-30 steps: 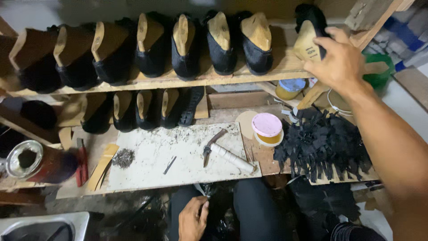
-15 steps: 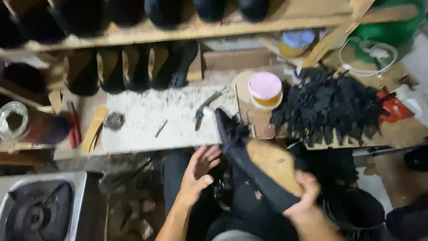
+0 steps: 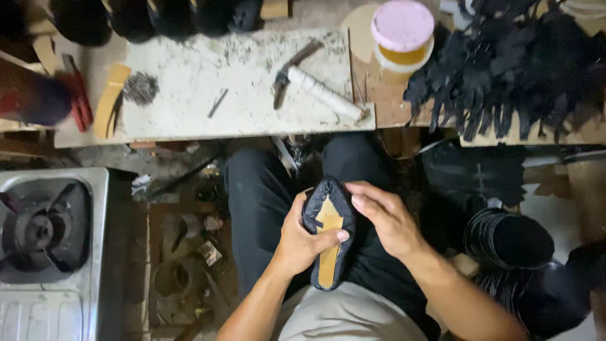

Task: The person sits at a workbench and attaches a rubber sole to a black shoe upper held on a wooden last. They hammer the sole edge to seat it, trim excess material with a small blade, press and align the sole by hand, and continue hammering around the shoe to secure the bond.

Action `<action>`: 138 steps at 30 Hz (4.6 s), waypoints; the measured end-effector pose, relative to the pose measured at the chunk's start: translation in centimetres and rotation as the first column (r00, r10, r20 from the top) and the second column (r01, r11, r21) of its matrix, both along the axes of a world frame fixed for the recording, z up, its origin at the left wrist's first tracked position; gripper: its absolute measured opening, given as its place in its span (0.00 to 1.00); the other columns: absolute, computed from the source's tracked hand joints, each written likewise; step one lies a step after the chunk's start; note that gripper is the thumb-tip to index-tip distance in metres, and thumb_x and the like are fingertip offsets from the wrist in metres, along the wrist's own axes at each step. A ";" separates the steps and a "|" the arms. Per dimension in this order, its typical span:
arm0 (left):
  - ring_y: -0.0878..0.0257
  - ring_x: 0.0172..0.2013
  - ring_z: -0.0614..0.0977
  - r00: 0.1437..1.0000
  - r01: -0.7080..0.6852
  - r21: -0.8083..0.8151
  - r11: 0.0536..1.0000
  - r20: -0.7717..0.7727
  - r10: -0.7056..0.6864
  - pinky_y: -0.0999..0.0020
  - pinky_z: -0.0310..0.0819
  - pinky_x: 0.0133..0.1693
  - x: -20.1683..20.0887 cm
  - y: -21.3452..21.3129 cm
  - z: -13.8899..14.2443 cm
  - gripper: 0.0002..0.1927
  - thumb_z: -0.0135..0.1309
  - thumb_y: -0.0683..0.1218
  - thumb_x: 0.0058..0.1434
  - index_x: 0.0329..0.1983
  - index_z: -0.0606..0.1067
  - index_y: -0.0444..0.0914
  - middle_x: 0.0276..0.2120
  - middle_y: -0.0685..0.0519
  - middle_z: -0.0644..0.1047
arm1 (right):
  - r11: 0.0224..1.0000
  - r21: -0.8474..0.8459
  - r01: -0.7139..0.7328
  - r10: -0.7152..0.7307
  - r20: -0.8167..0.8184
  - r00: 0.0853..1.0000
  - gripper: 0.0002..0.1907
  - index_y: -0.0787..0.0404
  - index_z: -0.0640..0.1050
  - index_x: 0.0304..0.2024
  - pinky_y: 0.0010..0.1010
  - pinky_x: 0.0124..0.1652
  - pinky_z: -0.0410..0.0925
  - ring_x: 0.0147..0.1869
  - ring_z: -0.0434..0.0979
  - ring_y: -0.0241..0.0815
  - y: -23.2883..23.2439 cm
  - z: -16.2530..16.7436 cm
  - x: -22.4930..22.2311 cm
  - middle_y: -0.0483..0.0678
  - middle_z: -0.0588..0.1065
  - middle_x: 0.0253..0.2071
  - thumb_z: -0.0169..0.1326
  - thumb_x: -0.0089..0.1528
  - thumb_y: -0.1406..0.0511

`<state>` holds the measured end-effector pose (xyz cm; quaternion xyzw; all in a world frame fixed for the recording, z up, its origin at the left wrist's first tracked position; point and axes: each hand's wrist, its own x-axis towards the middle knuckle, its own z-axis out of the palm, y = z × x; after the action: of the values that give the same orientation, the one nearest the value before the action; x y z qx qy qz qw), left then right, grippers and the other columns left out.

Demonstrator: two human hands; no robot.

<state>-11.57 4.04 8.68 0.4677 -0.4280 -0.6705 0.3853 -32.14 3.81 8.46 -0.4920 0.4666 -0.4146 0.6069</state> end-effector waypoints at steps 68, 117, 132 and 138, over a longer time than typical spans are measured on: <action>0.69 0.40 0.80 0.852 -0.145 0.232 0.962 -0.465 0.241 0.71 0.75 0.46 6.3 -7.0 -9.3 0.16 0.49 0.47 0.71 0.58 0.73 0.34 0.41 0.54 0.80 | 0.638 -0.367 -0.678 -0.445 -0.893 0.064 0.22 0.61 0.79 0.51 0.55 0.56 0.65 0.57 0.74 0.57 -36.8 7.1 20.2 0.55 0.78 0.46 0.61 0.63 0.52; 0.51 0.63 0.73 0.789 -0.206 0.068 0.976 -0.579 0.207 0.55 0.65 0.65 3.9 -0.2 -3.6 0.44 0.33 0.67 0.72 0.76 0.53 0.29 0.68 0.37 0.67 | 0.947 0.316 -0.057 -0.091 0.436 0.896 0.17 0.72 0.71 0.57 0.43 0.41 0.77 0.46 0.81 0.47 5.3 0.0 -2.9 0.59 0.78 0.50 0.53 0.65 0.74; 0.53 0.63 0.74 0.874 -0.099 -0.154 0.983 -0.485 0.012 0.57 0.65 0.67 4.7 1.8 -0.8 0.45 0.35 0.70 0.74 0.75 0.57 0.28 0.68 0.37 0.69 | 0.971 0.236 -0.032 0.011 0.089 0.996 0.14 0.71 0.75 0.49 0.29 0.47 0.73 0.45 0.79 0.36 5.1 -1.6 2.3 0.53 0.80 0.43 0.58 0.62 0.71; 0.54 0.64 0.76 0.943 -0.072 -0.259 0.963 -0.332 -0.019 0.61 0.65 0.68 5.4 1.9 -0.4 0.44 0.37 0.69 0.74 0.76 0.59 0.29 0.68 0.38 0.71 | 0.972 0.233 -0.026 0.008 0.078 0.997 0.13 0.71 0.74 0.49 0.28 0.47 0.73 0.45 0.80 0.36 5.4 -1.5 2.6 0.53 0.80 0.43 0.57 0.63 0.71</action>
<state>-6.22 5.92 8.32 0.2977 -0.4374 -0.6703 0.5203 -29.53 9.17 6.96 -0.4051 0.4843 -0.3701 0.6815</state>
